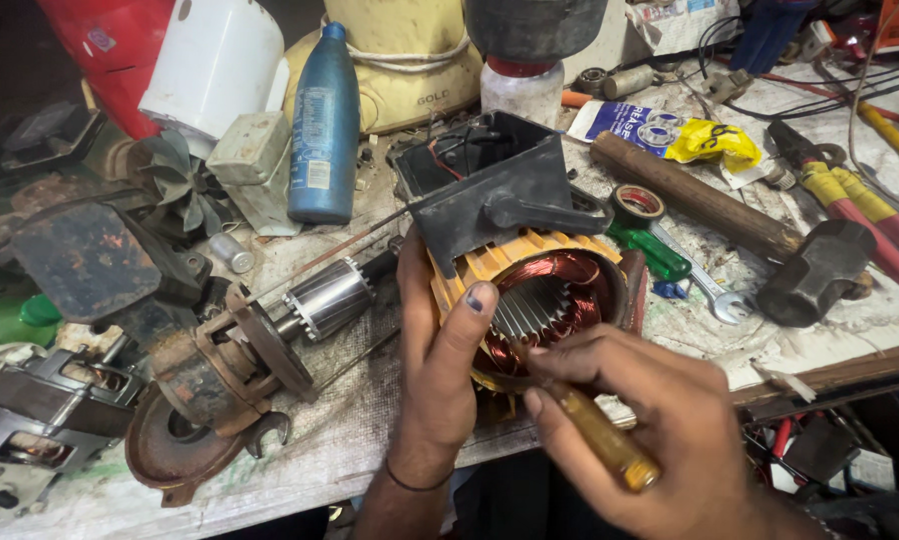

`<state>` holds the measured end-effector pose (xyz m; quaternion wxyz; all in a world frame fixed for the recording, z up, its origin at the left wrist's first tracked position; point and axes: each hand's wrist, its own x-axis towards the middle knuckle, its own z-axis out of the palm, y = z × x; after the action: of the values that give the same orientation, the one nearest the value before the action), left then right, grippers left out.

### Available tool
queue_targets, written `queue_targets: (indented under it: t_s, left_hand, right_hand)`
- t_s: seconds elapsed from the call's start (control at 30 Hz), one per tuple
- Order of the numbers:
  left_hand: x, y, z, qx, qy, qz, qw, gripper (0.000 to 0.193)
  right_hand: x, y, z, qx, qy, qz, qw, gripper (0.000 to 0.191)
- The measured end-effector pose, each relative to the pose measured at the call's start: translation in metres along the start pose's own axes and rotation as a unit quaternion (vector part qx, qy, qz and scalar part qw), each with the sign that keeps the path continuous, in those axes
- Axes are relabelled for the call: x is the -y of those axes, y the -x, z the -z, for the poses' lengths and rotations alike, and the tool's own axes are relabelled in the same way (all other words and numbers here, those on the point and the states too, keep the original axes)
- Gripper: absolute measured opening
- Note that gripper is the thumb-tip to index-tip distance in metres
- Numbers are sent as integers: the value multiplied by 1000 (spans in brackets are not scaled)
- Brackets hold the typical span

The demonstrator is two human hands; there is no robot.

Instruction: The person holds a disassembled motor stator and uses a flathead screwdriver to adjust and inspect the copper windings inside the stator slots. The person rotates the stator and repeatedly probes the windings with the screwdriver.

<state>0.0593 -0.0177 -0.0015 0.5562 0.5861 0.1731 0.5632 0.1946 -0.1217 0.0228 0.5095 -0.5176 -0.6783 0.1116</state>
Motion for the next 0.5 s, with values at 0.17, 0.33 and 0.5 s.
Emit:
queue_targets:
  t_s: [0.17,0.33,0.5]
  left_hand:
    - [2,7,-5,-28,-16,6,999,84]
    - [1,8,-6,-27,-29,-5,999,86]
    - [0,6,-4,-25,-73,-12,997,85]
  right_hand:
    - [7,10,-21,-78,28,31,996,20]
    - [9,13,-31,-113,45,69,990,20]
    - [10,8,-21,-73,29,28,997,21]
